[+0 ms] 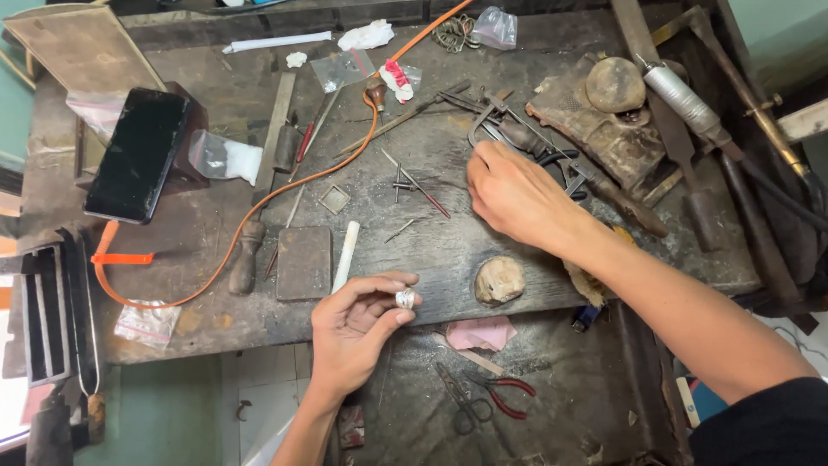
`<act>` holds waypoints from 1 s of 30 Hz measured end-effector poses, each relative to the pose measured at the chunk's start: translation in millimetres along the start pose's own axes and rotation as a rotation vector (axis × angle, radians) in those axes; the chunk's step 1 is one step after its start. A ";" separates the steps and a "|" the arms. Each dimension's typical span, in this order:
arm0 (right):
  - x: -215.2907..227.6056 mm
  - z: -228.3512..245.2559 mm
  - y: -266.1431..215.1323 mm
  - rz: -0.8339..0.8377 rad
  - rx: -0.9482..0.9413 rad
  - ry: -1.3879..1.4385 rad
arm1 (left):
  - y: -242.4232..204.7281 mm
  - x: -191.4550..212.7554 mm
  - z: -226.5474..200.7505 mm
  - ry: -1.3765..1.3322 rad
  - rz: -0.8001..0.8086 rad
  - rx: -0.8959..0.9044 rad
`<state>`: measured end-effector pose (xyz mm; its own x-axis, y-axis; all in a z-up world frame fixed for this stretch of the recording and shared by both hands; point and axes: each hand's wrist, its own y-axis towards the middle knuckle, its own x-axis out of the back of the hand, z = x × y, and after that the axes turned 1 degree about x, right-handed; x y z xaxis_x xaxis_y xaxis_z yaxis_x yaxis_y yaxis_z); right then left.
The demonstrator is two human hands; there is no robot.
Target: The person uses a jeweler's saw to cut a metal ring, brushes the workbench, and then files the ring to smooth it.
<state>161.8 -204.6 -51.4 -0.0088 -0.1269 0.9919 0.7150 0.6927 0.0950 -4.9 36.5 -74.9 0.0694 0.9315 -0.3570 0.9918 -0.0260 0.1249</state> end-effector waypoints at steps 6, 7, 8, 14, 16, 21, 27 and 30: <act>55.7 36.6 -34.9 -0.446 0.124 0.473 | 13.4 -12.3 0.9 -0.017 0.068 -0.019; 60.0 43.5 -49.1 -0.450 0.116 0.474 | 16.3 -16.0 1.2 -0.014 0.075 -0.014; 64.3 51.2 -64.2 -0.513 0.016 0.364 | 20.1 -19.4 1.7 0.000 0.090 0.001; 62.1 89.9 -144.4 -0.423 -0.438 0.400 | 48.1 -48.0 10.3 0.016 0.185 0.132; 53.2 100.4 -167.4 -0.399 -0.484 0.476 | 54.9 -57.4 16.2 0.003 0.213 0.177; 26.8 126.1 -205.9 -0.506 -0.778 0.438 | 71.4 -76.7 25.2 0.291 0.326 0.040; 17.4 143.3 -218.4 -0.618 -0.889 0.453 | 68.3 -78.4 46.3 0.225 0.348 0.130; 22.0 142.8 -218.6 -0.606 -0.878 0.407 | 69.1 -80.0 41.1 0.242 0.381 0.119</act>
<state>-94.6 -257.4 -38.3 -0.4060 -0.6027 0.6870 0.9138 -0.2760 0.2979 62.5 -54.7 -75.8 0.4184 0.9049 -0.0784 0.9068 -0.4113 0.0928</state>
